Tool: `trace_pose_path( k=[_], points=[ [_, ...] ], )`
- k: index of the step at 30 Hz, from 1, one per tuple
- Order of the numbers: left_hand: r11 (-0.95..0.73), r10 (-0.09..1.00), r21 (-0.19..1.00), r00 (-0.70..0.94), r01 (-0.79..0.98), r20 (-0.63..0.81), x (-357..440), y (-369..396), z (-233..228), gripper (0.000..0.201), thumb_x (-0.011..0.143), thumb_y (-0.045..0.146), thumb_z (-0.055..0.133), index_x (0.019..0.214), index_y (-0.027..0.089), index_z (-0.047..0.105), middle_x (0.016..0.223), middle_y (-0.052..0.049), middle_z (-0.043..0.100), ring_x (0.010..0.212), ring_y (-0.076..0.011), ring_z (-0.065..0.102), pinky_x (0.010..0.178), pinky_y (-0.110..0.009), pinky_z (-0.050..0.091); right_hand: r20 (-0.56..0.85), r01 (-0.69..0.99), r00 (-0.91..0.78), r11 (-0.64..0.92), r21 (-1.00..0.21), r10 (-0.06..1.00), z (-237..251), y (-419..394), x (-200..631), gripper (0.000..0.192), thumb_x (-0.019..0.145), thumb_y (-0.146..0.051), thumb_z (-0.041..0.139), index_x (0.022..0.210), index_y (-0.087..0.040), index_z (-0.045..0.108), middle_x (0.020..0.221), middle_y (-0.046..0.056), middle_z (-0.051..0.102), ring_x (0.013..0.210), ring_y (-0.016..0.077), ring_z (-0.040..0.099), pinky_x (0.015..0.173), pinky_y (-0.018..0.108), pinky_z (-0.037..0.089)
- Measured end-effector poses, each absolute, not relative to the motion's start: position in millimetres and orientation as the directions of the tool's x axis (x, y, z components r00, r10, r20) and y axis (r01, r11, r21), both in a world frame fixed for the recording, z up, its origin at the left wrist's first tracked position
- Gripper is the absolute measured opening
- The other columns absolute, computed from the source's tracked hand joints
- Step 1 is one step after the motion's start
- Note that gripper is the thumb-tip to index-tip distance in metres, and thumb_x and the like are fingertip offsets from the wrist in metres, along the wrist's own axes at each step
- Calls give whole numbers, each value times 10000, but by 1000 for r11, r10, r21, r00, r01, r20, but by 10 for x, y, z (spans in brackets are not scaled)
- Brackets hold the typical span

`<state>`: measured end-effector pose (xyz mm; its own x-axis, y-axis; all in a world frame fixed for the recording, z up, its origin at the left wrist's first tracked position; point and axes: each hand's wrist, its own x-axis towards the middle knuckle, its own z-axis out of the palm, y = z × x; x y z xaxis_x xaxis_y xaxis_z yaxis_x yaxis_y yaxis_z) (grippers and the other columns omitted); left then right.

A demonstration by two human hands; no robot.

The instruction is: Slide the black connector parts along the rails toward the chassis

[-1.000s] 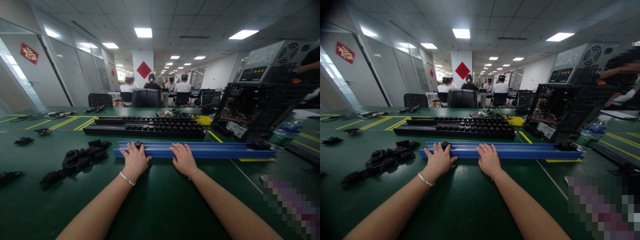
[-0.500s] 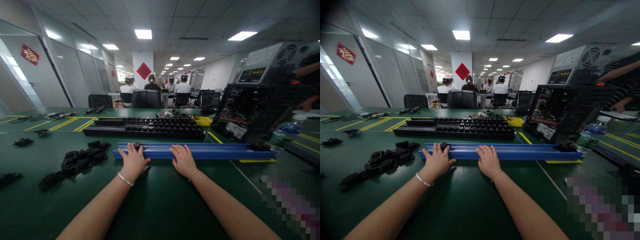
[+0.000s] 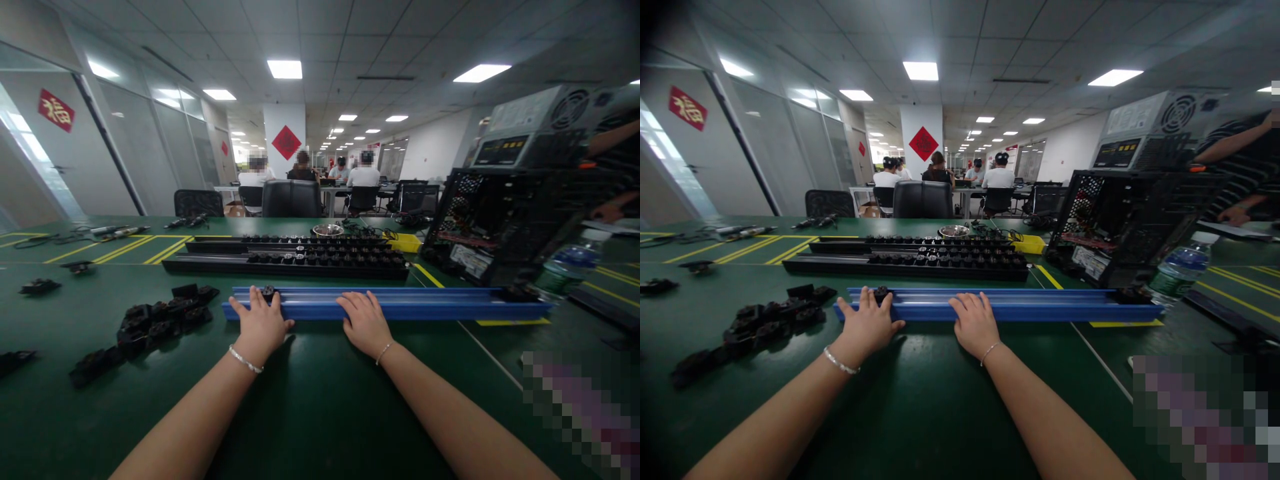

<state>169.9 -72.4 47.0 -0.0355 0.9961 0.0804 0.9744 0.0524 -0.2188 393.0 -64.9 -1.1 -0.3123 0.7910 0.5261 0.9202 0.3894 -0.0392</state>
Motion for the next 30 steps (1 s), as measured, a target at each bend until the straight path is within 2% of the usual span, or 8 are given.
trace_pose_path(
  k=[15,19,30],
  points=[
    [83,997,-220,-80,972,21,1561,-674,507,712,805,578,369,1396,185,316,1434,-254,278,1363,-388,118,942,-737,69,515,922,-313,385,-37,798,-8,-654,3926,404,773,-192,465,1163,-254,547,1231,43,559,1152,208,447,1074,434,169],
    [95,995,-223,-86,970,49,1497,-645,489,722,795,587,370,1387,175,337,1418,-260,310,1358,-391,142,953,-720,97,522,923,-314,383,-27,793,-4,-657,3923,405,770,-187,462,1161,-253,548,1226,48,562,1147,207,453,1071,434,174],
    [118,992,-197,-123,973,-13,1363,-586,544,730,783,593,381,1379,173,353,1406,-261,333,1353,-398,155,964,-684,159,526,920,-309,389,-45,792,-7,-663,3923,393,771,-187,462,1149,-244,552,1218,41,565,1143,207,452,1073,426,175]
  ],
)
